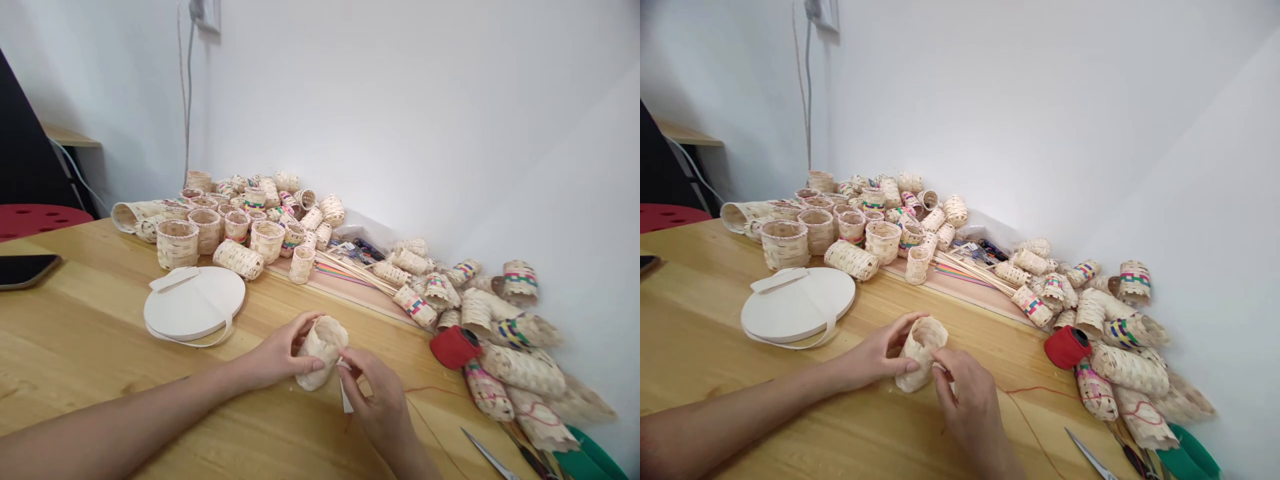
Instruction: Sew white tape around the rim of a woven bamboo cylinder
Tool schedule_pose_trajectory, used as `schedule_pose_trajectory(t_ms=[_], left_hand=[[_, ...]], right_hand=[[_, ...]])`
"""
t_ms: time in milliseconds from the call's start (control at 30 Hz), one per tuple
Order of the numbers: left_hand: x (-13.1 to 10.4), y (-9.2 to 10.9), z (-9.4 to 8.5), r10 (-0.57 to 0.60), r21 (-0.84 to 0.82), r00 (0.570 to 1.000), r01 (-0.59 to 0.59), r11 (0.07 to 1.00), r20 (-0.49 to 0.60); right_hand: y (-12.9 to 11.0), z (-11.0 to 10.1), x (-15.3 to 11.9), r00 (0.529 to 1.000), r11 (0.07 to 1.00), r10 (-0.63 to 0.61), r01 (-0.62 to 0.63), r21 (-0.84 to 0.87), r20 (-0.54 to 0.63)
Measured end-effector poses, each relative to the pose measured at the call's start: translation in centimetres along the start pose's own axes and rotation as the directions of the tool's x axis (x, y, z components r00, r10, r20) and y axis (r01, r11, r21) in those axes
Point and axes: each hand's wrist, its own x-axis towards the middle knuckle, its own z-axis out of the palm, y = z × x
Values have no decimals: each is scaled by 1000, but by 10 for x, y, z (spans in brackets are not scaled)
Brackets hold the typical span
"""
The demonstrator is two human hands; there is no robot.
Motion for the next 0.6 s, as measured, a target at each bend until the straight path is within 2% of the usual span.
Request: schedule_pose_trajectory(t_ms=[167,300,400,500,600], left_hand=[[4,5,4,-108,-371,994,89,924,-32],[2,6,5,-165,-524,986,147,839,13],[1,7,6,-145,-558,988,148,817,49],[2,8,7,-125,-549,992,123,826,34],[2,9,7,-86,-324,995,64,944,-53]], right_hand=[[3,-14,6,998,998,57,-57,11,-28],[0,-23,12,996,995,83,-84,46,29],[-13,-25,20,995,992,82,-87,95,55],[-39,-28,34,996,984,26,-41,175,90],[-73,-34,58,987,943,-67,14,331,149]])
